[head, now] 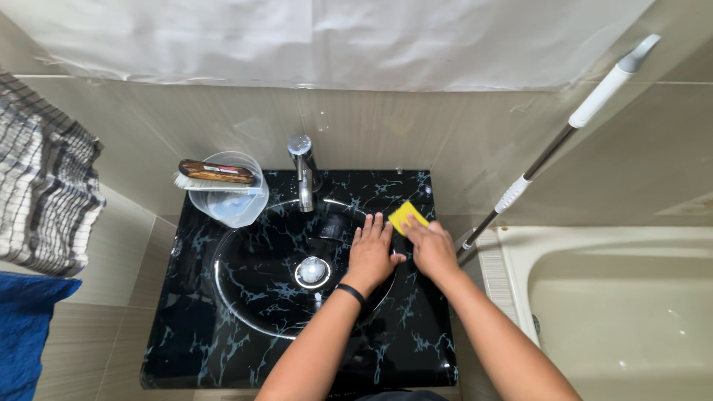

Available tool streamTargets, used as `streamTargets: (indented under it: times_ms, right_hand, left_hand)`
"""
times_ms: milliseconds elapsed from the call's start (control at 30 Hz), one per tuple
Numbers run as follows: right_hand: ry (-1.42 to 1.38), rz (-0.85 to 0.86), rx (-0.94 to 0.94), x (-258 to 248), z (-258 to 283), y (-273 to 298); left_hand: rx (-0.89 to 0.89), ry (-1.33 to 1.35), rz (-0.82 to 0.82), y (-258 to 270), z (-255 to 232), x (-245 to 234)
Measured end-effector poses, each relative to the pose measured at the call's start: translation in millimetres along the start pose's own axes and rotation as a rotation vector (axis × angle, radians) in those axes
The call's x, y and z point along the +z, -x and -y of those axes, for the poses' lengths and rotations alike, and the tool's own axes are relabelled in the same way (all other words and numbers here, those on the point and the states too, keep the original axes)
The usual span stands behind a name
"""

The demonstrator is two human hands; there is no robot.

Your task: The person scrubs a black marble bathroom sink and countertop using a yellow sponge. They wipe the faucet, basin, and surrounding surfaces, then rinse the sponge under running water and continue wiping the sink area.

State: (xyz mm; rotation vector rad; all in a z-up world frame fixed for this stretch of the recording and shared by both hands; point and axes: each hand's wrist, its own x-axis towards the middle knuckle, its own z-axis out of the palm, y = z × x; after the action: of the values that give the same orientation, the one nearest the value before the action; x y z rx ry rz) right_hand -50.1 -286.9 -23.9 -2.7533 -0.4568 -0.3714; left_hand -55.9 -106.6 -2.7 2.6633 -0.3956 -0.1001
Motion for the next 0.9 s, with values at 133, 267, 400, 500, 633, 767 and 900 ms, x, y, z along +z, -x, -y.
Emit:
streamTargets:
  times_ms: [133, 267, 400, 500, 633, 767, 900]
  right_hand:
    - [-0.085, 0.017, 0.056, -10, 1, 30]
    - [-0.060, -0.054, 0.097, 7, -18, 9]
    - [0.037, -0.058, 0.202, 13, -29, -24]
    - [0.087, -0.010, 0.213, 7, -21, -17]
    - [0.042, 0.011, 0.193, -7, 1, 21]
    - [0.000, 0.046, 0.157, -18, 30, 71]
    - [0.006, 0.061, 0.169, -23, 45, 97]
  left_hand:
    - [0.044, -0.023, 0.009, 13, -11, 5]
    - [0.013, -0.031, 0.079, 13, -21, 5]
    - [0.018, -0.049, 0.104, 17, -26, -1]
    - [0.028, -0.042, 0.124, 28, -25, 1]
    - [0.092, -0.009, 0.112, 52, -22, 11]
    - [0.143, 0.015, 0.155, 74, -16, 15]
    - [0.168, 0.028, 0.206, 93, -9, 4]
